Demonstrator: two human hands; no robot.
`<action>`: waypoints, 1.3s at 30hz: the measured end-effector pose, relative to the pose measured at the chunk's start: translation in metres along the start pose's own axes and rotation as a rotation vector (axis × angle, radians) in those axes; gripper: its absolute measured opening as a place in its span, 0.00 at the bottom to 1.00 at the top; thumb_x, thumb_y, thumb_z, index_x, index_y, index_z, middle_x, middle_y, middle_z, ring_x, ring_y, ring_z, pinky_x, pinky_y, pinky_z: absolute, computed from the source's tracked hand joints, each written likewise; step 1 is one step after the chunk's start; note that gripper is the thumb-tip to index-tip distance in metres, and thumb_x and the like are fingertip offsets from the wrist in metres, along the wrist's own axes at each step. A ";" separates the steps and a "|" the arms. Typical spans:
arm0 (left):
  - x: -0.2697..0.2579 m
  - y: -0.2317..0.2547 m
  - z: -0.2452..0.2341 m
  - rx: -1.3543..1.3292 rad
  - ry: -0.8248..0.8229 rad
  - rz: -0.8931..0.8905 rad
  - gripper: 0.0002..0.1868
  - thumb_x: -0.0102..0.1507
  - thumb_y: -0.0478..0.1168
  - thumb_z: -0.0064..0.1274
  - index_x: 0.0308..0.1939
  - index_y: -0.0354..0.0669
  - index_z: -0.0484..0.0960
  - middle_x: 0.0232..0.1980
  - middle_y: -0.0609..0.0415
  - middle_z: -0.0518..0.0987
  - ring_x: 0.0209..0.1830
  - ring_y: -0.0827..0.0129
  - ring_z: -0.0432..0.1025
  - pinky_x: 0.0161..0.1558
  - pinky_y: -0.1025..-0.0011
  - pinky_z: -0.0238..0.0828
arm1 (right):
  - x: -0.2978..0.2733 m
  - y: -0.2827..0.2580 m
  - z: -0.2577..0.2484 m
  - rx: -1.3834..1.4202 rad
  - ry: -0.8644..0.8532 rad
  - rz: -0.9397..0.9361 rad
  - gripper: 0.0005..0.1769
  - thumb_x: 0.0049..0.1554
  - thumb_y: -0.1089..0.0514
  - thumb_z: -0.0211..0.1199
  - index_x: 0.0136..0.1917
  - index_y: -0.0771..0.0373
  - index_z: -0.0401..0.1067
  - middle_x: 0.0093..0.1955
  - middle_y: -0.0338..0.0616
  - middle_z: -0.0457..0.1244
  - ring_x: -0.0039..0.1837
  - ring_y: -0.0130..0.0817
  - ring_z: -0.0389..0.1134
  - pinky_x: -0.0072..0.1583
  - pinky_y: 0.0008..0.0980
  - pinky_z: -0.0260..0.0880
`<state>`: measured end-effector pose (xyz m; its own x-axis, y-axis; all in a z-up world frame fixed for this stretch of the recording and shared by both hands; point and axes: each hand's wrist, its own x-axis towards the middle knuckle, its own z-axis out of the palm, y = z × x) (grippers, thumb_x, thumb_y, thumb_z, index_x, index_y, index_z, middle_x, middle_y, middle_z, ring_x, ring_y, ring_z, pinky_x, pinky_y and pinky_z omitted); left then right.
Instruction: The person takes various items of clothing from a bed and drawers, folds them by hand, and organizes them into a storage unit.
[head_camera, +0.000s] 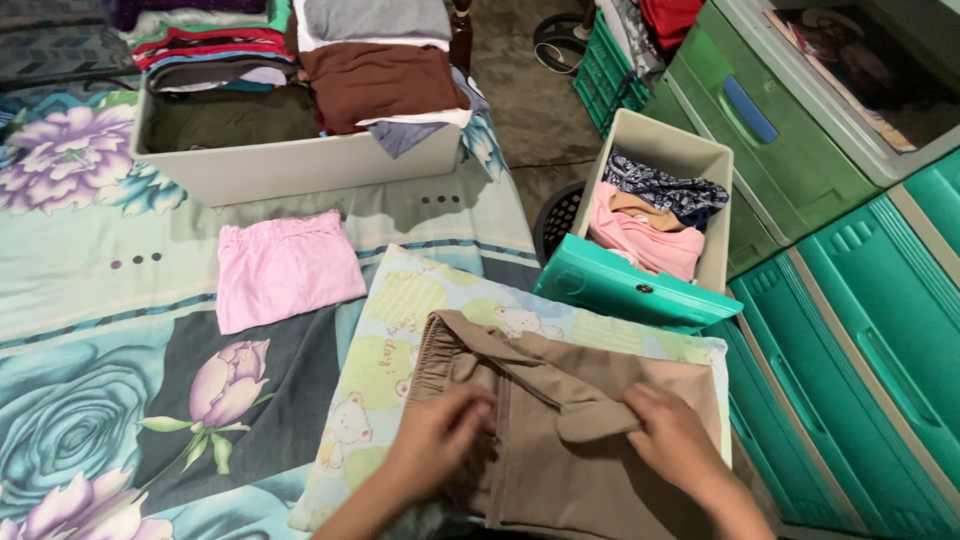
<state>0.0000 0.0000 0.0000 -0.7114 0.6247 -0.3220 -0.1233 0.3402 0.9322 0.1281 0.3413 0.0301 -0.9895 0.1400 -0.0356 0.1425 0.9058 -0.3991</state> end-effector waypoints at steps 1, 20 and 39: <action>-0.010 0.019 0.004 0.192 0.060 0.248 0.20 0.68 0.48 0.54 0.64 0.54 0.78 0.60 0.48 0.83 0.62 0.58 0.77 0.65 0.54 0.76 | 0.000 -0.014 -0.010 0.087 -0.050 0.020 0.31 0.42 0.64 0.68 0.62 0.56 0.74 0.66 0.52 0.67 0.66 0.48 0.68 0.64 0.41 0.69; -0.067 0.000 0.007 0.640 0.310 0.747 0.40 0.60 0.53 0.67 0.68 0.33 0.69 0.49 0.44 0.75 0.54 0.53 0.70 0.67 0.44 0.57 | 0.108 -0.179 0.023 -0.222 0.103 -0.973 0.11 0.52 0.61 0.59 0.50 0.63 0.72 0.58 0.52 0.62 0.67 0.51 0.61 0.75 0.59 0.49; 0.020 -0.004 0.017 1.078 0.392 0.612 0.37 0.65 0.49 0.43 0.76 0.35 0.59 0.82 0.39 0.50 0.84 0.51 0.40 0.77 0.48 0.26 | 0.040 -0.131 0.115 0.023 -0.074 0.248 0.38 0.54 0.51 0.62 0.73 0.63 0.55 0.45 0.64 0.69 0.44 0.60 0.72 0.47 0.53 0.71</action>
<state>-0.0019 0.0225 -0.0133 -0.6301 0.6951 0.3461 0.7760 0.5791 0.2498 0.0672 0.1825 -0.0241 -0.9236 0.3264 -0.2012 0.3812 0.8381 -0.3902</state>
